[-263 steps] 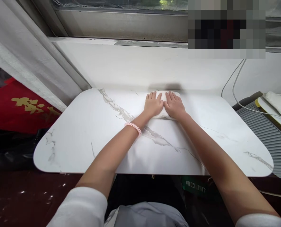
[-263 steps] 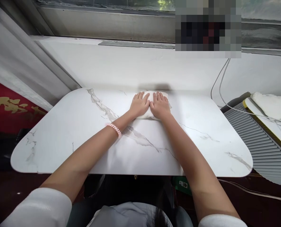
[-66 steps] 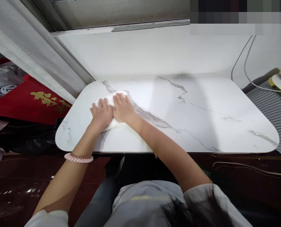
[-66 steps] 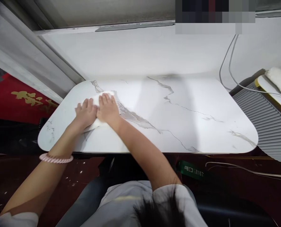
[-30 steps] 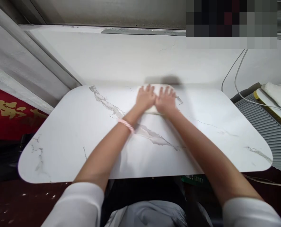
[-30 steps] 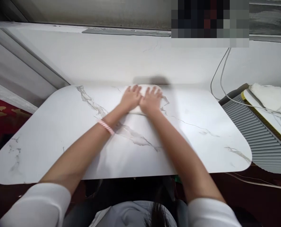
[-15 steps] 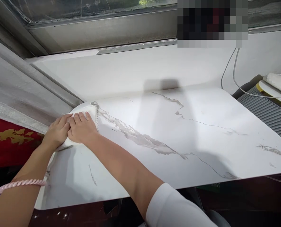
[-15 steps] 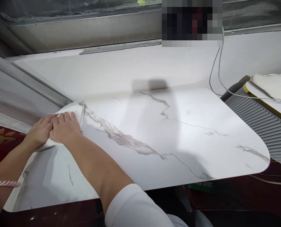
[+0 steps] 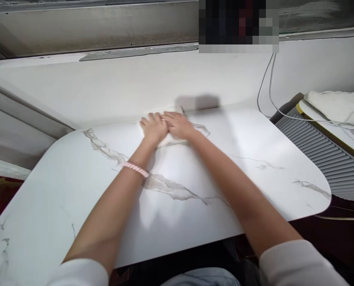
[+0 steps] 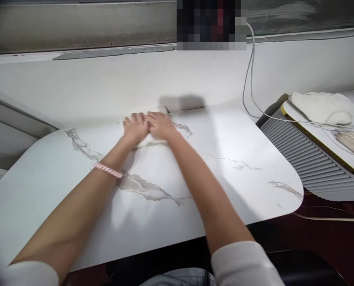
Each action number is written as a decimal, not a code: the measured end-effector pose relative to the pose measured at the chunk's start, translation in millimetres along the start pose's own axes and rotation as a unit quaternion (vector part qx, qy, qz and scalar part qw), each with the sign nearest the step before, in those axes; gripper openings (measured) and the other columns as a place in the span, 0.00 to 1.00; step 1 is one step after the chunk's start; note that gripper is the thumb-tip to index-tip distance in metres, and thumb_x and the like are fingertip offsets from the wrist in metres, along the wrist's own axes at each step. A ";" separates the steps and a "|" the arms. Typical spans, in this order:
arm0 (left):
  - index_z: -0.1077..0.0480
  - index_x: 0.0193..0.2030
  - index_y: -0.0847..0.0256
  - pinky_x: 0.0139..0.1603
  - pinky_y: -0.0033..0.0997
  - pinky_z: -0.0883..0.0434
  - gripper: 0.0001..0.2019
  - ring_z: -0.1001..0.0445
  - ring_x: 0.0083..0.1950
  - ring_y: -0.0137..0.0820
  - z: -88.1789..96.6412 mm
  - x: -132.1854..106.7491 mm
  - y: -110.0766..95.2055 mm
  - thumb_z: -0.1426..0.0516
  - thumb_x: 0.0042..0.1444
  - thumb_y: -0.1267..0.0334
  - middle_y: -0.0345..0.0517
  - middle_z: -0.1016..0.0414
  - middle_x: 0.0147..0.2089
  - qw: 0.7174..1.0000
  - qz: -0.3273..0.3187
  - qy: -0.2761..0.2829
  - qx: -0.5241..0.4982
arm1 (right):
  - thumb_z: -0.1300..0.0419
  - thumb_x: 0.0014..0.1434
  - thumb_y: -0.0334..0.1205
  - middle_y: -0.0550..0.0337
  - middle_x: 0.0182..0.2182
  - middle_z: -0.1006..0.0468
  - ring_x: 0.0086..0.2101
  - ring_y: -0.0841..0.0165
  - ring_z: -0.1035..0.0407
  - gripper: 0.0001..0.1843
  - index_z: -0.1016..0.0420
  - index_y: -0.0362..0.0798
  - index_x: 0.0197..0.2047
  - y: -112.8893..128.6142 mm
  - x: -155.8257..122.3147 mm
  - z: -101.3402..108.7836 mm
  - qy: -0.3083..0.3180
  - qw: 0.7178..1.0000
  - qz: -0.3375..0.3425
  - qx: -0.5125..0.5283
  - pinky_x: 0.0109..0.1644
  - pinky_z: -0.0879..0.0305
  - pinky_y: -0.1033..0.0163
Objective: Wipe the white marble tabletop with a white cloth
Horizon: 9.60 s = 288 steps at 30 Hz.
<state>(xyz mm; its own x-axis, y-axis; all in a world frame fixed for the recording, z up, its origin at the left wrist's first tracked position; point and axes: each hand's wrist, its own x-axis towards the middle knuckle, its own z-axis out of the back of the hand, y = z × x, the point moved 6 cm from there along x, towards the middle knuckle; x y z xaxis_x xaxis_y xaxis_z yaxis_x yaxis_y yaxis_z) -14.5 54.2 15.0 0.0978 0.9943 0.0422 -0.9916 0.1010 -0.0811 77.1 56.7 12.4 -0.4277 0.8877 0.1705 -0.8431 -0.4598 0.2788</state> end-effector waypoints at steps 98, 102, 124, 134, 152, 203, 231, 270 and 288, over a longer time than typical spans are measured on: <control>0.46 0.75 0.67 0.76 0.50 0.47 0.29 0.53 0.78 0.48 12.9 -261.0 -18.9 0.57 0.70 0.60 0.61 0.49 0.77 0.982 -0.182 0.028 -0.045 | 0.56 0.68 0.43 0.32 0.69 0.40 0.69 0.43 0.48 0.35 0.45 0.34 0.74 119.5 -246.3 0.4 -0.028 0.991 -0.047 -0.120 0.69 0.46 0.34; 0.46 0.74 0.67 0.77 0.52 0.50 0.28 0.55 0.79 0.45 5.7 -213.6 -2.0 0.57 0.70 0.62 0.58 0.51 0.78 0.985 -0.141 0.051 -0.080 | 0.58 0.69 0.43 0.32 0.70 0.42 0.69 0.42 0.48 0.35 0.46 0.32 0.74 108.9 -196.5 -5.6 0.003 0.989 -0.066 -0.132 0.69 0.47 0.36; 0.37 0.70 0.63 0.76 0.49 0.50 0.25 0.44 0.75 0.41 2.4 -28.4 58.4 0.58 0.69 0.66 0.56 0.39 0.74 0.989 -0.007 -0.095 -0.111 | 0.58 0.70 0.38 0.35 0.72 0.45 0.70 0.49 0.50 0.33 0.47 0.35 0.74 53.7 3.7 -21.4 -0.013 0.995 -0.056 -0.086 0.71 0.53 0.41; 0.44 0.73 0.67 0.76 0.53 0.49 0.26 0.50 0.78 0.45 11.5 -176.4 79.5 0.59 0.71 0.64 0.59 0.45 0.76 0.997 -0.030 -0.035 -0.058 | 0.57 0.71 0.40 0.31 0.71 0.45 0.70 0.42 0.50 0.33 0.45 0.33 0.73 151.9 -111.7 -29.5 -0.006 0.996 -0.022 -0.083 0.70 0.52 0.37; 0.44 0.72 0.71 0.74 0.55 0.47 0.29 0.46 0.76 0.51 11.2 -199.1 168.2 0.62 0.69 0.60 0.65 0.45 0.75 0.999 -0.024 -0.032 0.000 | 0.53 0.70 0.42 0.38 0.71 0.43 0.70 0.46 0.51 0.31 0.41 0.40 0.73 219.8 -79.9 -54.2 -0.004 0.998 0.055 -0.006 0.72 0.55 0.39; 0.44 0.72 0.65 0.71 0.64 0.46 0.29 0.46 0.75 0.54 14.9 -263.6 274.3 0.64 0.70 0.53 0.65 0.44 0.74 0.994 0.056 -0.089 -0.015 | 0.52 0.72 0.41 0.30 0.71 0.46 0.71 0.45 0.52 0.31 0.44 0.33 0.73 326.6 -69.5 -81.6 -0.002 0.988 0.148 0.032 0.72 0.59 0.36; 0.39 0.70 0.60 0.74 0.56 0.48 0.26 0.45 0.75 0.46 14.9 -46.7 200.6 0.58 0.69 0.61 0.54 0.40 0.74 0.994 0.062 -0.071 -0.058 | 0.54 0.71 0.37 0.42 0.72 0.45 0.71 0.52 0.53 0.29 0.41 0.42 0.73 168.0 69.5 -66.4 0.001 0.999 0.045 0.012 0.74 0.60 0.46; 0.43 0.73 0.64 0.76 0.61 0.54 0.27 0.53 0.78 0.48 5.2 -223.2 46.5 0.57 0.70 0.60 0.58 0.47 0.77 0.995 -0.039 0.003 -0.092 | 0.57 0.72 0.44 0.40 0.73 0.48 0.72 0.49 0.54 0.32 0.46 0.44 0.75 142.4 -174.1 -13.6 0.053 0.994 -0.010 -0.091 0.73 0.53 0.42; 0.38 0.70 0.61 0.76 0.52 0.50 0.25 0.46 0.76 0.41 1.8 -36.1 18.7 0.57 0.70 0.61 0.54 0.40 0.74 0.991 0.021 -0.093 -0.093 | 0.62 0.69 0.37 0.49 0.68 0.35 0.69 0.57 0.46 0.30 0.32 0.44 0.67 17.3 -10.0 -7.3 -0.062 0.995 -0.071 0.021 0.72 0.51 0.44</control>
<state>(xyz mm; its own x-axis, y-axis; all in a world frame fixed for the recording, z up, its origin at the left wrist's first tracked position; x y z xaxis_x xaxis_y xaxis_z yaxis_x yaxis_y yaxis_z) -36.7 20.2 13.8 0.0230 0.9761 0.2162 -0.9598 0.0821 -0.2683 64.4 40.0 8.6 -0.2583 0.9353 0.2417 -0.8771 -0.3319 0.3471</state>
